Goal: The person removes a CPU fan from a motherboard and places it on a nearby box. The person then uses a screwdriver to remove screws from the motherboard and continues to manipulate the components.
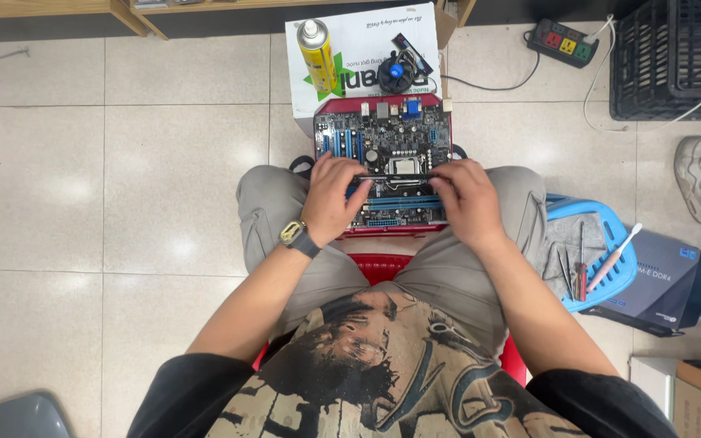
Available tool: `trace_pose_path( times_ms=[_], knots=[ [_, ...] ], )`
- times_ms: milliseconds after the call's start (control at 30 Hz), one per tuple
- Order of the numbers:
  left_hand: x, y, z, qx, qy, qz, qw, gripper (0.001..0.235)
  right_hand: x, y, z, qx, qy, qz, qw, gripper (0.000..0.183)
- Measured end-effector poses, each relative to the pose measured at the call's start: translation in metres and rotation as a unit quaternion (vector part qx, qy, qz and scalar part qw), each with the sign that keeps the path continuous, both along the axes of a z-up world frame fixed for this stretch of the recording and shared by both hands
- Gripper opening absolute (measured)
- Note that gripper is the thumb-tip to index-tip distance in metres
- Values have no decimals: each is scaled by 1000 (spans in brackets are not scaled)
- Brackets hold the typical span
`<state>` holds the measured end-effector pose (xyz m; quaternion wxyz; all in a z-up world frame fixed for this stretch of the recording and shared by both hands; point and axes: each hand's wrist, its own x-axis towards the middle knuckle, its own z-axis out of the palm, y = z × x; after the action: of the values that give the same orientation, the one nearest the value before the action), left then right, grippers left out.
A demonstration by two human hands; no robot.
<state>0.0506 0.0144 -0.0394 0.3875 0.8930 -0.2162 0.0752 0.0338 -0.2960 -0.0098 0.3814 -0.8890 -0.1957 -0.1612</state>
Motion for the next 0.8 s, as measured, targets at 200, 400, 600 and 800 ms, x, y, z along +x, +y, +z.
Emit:
trace_pose_path(
  times_ms=[200,400,600,800],
  knots=[
    [14,6,-10,-100,51,15,994,22,27,-12,-8,141,125,12,982,7],
    [68,-2,47,-179,72,41,980,20,100,-12,46,157,127,64,977,6],
    [120,0,65,-223,74,125,964,54,218,5,30,158,218,-8,963,10],
    [120,0,47,-189,185,144,954,46,365,11,-98,98,368,-84,921,12]
  ],
)
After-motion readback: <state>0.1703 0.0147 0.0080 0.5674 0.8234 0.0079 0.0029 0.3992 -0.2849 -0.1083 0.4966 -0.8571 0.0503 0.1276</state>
